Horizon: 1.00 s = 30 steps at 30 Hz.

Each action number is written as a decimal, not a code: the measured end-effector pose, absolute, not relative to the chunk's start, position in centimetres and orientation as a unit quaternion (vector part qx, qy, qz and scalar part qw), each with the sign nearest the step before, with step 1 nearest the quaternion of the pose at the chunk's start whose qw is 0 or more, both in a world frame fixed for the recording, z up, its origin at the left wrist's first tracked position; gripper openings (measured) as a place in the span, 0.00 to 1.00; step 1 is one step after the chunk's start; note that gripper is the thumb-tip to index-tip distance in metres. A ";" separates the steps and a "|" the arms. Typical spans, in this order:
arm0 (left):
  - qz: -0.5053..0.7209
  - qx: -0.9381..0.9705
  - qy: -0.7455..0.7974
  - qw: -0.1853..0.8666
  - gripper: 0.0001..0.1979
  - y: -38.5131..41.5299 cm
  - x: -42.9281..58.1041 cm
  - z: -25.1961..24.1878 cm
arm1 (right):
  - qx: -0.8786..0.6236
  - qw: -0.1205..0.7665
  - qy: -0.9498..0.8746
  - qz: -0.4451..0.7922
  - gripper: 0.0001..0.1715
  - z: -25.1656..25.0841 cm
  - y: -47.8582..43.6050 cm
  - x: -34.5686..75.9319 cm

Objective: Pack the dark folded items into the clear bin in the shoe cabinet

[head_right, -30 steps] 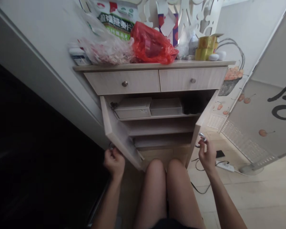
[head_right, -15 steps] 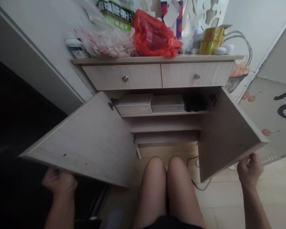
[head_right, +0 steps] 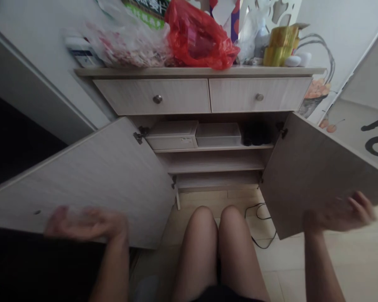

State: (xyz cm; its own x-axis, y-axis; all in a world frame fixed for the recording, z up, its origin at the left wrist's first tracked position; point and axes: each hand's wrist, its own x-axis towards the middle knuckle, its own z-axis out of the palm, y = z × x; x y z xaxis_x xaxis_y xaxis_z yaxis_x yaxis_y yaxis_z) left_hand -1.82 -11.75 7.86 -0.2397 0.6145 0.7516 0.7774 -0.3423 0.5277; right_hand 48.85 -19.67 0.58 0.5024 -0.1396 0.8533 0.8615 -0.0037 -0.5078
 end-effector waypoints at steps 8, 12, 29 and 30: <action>-0.425 -0.763 -0.478 0.090 0.14 4.1 5.0 5.7 | -0.527 0.505 -0.659 -0.183 0.19 4.6 -2.8 39.4; -0.319 -0.832 -0.446 0.079 0.14 10.8 8.5 4.9 | -0.583 0.365 -0.719 -0.095 0.16 3.8 6.1 38.8; -0.289 -0.858 -0.418 0.074 0.12 7.7 7.7 4.1 | -0.563 0.353 -0.744 -0.071 0.17 1.5 3.9 42.0; -0.298 -0.858 -0.411 0.078 0.12 5.7 7.2 3.7 | -0.548 0.364 -0.750 -0.067 0.19 1.2 2.0 42.1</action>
State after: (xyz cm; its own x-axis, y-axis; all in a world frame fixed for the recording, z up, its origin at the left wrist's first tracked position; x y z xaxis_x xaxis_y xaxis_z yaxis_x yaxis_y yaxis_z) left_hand 7.24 5.71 3.72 0.4855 0.6581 0.5755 0.7513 -0.6507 0.1102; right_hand 42.13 2.01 1.17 -0.1344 0.7724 0.6207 0.8708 0.3910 -0.2980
